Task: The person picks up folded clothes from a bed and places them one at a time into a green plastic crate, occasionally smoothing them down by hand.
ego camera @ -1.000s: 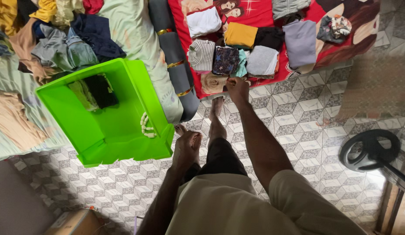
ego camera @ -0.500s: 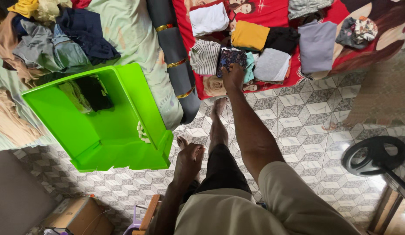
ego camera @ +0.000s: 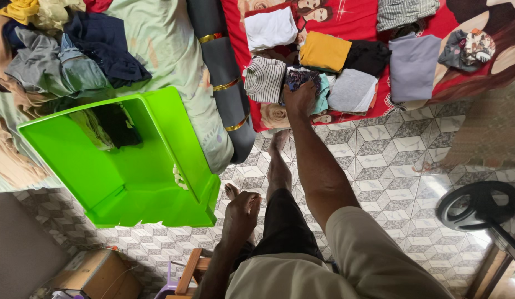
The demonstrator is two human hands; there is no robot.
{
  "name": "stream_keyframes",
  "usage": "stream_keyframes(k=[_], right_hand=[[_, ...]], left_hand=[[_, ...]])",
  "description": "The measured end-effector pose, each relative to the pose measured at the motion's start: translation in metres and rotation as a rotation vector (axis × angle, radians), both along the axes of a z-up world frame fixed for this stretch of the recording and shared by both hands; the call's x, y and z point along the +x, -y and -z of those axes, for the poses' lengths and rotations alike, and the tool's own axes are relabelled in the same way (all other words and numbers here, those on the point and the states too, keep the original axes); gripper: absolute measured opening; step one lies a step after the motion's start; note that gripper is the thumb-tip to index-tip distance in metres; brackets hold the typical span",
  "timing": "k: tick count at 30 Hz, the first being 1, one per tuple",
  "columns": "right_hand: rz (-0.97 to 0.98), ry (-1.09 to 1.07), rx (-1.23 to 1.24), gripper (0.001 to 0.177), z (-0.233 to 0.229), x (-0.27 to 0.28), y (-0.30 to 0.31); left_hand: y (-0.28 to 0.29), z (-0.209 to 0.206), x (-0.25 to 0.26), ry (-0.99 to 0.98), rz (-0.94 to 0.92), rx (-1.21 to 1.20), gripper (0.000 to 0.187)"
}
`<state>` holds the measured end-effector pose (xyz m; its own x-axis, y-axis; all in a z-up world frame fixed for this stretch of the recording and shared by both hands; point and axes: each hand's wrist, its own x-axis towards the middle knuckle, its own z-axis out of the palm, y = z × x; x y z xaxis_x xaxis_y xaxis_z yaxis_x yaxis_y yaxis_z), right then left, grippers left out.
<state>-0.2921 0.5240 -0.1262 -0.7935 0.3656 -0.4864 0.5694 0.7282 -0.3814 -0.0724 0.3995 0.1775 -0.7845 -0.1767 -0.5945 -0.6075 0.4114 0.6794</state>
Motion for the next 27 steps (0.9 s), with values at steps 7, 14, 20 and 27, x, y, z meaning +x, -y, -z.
stream_keyframes(k=[7,14,20,27], right_hand=[[-0.037,-0.097,-0.118,0.031,0.016,0.011,-0.008],[-0.084,-0.292,-0.099,0.03,-0.009,0.03,-0.034],[0.049,-0.279,-0.286,0.024,-0.103,0.053,-0.058],[0.038,-0.393,-0.717,0.024,-0.218,0.095,-0.077]], left_hand=[[0.001,-0.002,0.002,0.015,-0.003,-0.005,0.013],[0.002,-0.014,0.005,-0.041,0.02,-0.017,0.014],[0.0,-0.023,-0.002,-0.15,0.112,-0.038,0.015],[-0.009,-0.052,-0.025,-0.229,0.129,0.019,0.037]])
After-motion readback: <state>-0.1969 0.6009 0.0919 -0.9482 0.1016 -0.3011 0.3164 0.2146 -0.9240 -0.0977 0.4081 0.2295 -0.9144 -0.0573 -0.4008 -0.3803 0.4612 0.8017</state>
